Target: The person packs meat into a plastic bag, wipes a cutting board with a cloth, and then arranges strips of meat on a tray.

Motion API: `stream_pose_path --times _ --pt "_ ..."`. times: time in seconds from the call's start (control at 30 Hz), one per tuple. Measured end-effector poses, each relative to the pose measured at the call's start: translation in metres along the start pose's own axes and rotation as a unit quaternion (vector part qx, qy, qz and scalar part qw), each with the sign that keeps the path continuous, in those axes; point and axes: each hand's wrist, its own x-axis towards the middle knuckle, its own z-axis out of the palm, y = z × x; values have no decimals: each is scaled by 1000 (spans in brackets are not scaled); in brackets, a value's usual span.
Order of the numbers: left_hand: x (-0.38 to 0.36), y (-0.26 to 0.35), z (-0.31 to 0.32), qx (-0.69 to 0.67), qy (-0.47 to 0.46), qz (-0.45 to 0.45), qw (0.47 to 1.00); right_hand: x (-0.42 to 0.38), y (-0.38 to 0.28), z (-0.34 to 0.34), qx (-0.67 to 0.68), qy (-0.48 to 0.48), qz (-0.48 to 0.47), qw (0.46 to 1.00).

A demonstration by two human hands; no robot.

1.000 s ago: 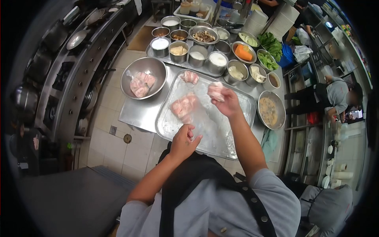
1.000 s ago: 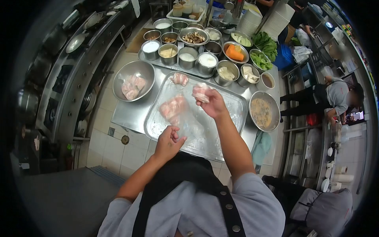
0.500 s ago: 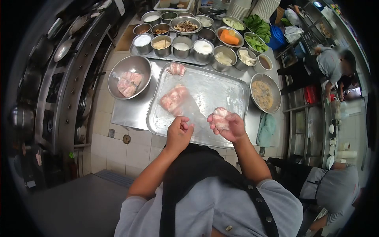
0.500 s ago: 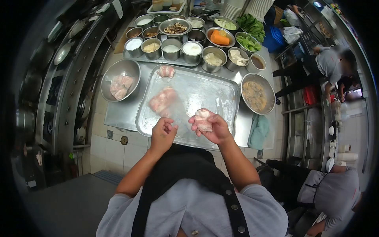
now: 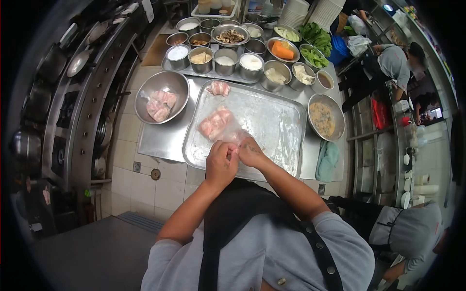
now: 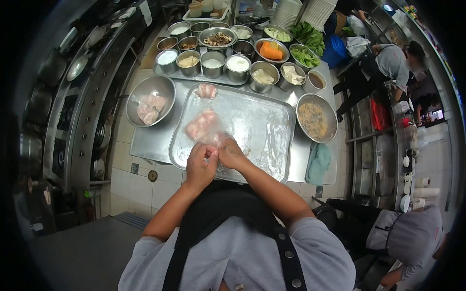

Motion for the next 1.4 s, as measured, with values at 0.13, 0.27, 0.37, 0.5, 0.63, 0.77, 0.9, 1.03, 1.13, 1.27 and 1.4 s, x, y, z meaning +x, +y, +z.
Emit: stream_pose_path --times 0.13,0.27,0.37,0.5,0.63,0.77,0.9,1.03,1.13,1.27,1.4 --pt "2 -3 6 30 11 34 999 0 -19 8 67 113 23 991" --pt "3 -8 14 20 -14 32 999 4 -3 18 192 87 -49 976" --pt "5 -6 16 6 -29 27 999 -2 -7 17 196 66 9 978" --pt "9 -7 13 5 -23 29 999 -10 -13 7 47 51 -35 997" --pt "10 -12 12 -55 -41 -10 998 -12 0 13 65 56 7 996" --pt "16 -11 10 -139 -70 -60 986 4 11 -18 -30 -43 -47 998" --pt "25 -18 2 -128 -39 -81 988 6 -59 -85 -67 -168 46 982" --pt "19 -20 -3 -141 -70 -120 980 77 -53 -97 -131 -37 -3 991" --pt "13 -19 -4 -143 -75 -96 982 150 1 -63 -264 41 -151 952" --pt "9 -13 -24 -122 -88 -108 983 203 18 -38 -344 -38 -147 927" --pt "-3 -25 -60 -125 -65 -180 974 219 11 -36 -460 -122 -116 872"
